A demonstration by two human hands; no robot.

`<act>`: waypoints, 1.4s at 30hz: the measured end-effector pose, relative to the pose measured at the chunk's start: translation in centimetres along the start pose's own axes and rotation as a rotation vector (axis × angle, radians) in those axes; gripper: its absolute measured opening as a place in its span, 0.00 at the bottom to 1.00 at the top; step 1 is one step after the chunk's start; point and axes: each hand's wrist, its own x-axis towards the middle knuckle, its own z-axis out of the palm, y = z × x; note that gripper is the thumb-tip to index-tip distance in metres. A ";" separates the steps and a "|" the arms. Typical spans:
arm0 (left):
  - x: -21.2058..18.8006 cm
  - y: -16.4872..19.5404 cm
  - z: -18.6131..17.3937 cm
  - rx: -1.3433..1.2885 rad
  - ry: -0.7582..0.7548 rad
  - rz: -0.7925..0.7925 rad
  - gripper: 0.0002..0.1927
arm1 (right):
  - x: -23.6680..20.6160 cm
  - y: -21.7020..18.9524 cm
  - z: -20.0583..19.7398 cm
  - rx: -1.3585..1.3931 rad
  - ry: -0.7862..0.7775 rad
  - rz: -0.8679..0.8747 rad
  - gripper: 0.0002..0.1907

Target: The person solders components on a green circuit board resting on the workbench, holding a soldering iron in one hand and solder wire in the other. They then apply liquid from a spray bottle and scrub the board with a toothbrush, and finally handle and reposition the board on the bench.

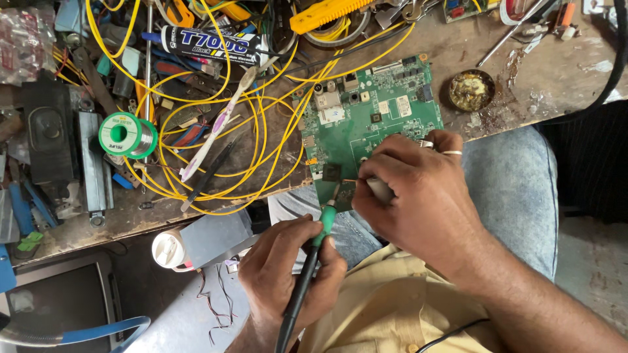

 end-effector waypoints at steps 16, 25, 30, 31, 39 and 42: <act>-0.2 -3.3 4.1 -0.049 -0.216 0.302 0.21 | -13.5 7.3 -13.8 0.407 0.379 0.589 0.06; 8.7 16.6 14.0 -0.306 -0.491 0.803 0.28 | -25.3 10.4 -17.4 0.751 0.982 0.618 0.07; 5.5 25.1 21.2 -0.398 -0.539 0.928 0.20 | -32.4 8.4 -19.0 1.227 1.087 0.500 0.16; 4.2 26.2 22.2 -0.451 -0.528 0.977 0.19 | -33.3 7.7 -18.8 1.270 1.073 0.556 0.18; -4.3 31.8 25.2 -0.632 -0.615 1.289 0.22 | -38.3 3.9 -15.4 1.449 1.349 0.461 0.17; -5.7 32.7 25.4 -0.631 -0.729 1.331 0.26 | -40.3 3.7 -16.4 1.488 1.495 0.570 0.19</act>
